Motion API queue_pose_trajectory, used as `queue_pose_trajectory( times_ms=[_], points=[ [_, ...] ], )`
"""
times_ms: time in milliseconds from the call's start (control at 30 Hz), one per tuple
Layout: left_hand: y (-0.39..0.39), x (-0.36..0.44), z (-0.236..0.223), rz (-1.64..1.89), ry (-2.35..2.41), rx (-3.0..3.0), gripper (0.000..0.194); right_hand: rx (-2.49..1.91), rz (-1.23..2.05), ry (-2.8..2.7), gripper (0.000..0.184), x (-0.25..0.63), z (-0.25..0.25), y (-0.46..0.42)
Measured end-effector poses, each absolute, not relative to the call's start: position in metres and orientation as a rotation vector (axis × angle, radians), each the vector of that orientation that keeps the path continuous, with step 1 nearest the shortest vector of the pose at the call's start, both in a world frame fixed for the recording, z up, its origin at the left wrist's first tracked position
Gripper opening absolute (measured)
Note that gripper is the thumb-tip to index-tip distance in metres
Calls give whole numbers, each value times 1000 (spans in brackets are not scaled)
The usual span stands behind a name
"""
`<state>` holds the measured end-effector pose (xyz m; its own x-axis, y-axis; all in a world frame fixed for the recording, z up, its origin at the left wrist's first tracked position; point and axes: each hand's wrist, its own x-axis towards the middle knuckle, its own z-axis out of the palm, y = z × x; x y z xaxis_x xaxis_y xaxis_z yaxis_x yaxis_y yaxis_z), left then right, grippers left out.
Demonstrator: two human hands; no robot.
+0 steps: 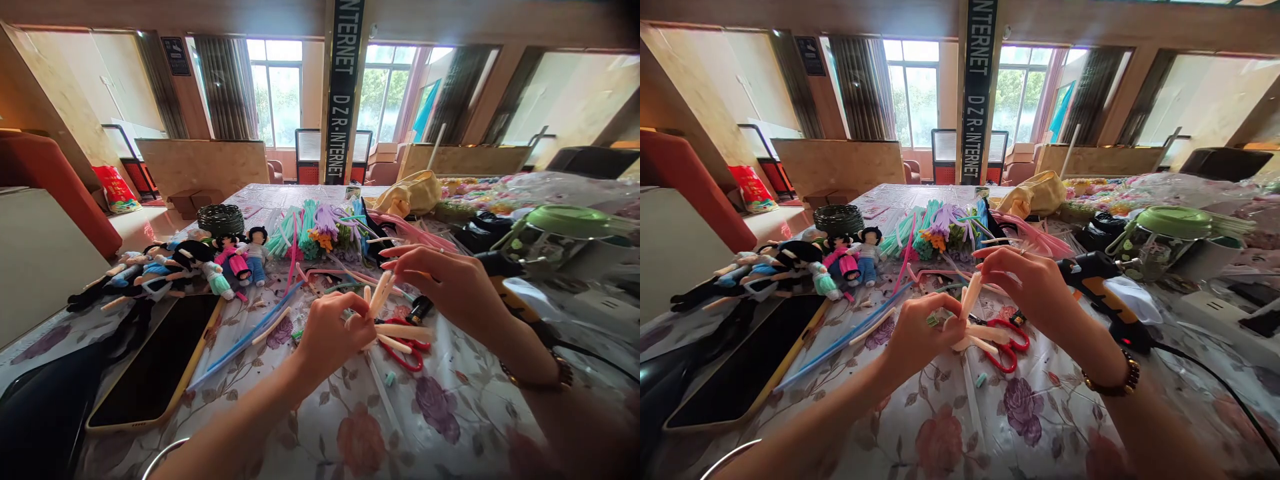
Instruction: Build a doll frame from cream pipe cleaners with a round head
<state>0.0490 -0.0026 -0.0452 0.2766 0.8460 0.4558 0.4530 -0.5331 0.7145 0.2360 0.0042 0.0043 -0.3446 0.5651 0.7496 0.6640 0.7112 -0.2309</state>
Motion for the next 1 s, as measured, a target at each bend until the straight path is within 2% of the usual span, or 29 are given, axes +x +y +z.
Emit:
queue_pose_trajectory(
  times_ms=[300, 600, 1000],
  points=[
    [-3, 51, -45, 1233, 1091, 1982, 15, -888, -239, -2012, 6, 239, 2, 6],
    [-3, 54, -53, 1350, 1134, 2003, 4, -804, -285, -2059, 8, 243, 2, 6],
    [-4, 57, -58, 1515, 1066, 2188, 7, -793, -269, -2046, 4, 244, -1, 8]
  ],
)
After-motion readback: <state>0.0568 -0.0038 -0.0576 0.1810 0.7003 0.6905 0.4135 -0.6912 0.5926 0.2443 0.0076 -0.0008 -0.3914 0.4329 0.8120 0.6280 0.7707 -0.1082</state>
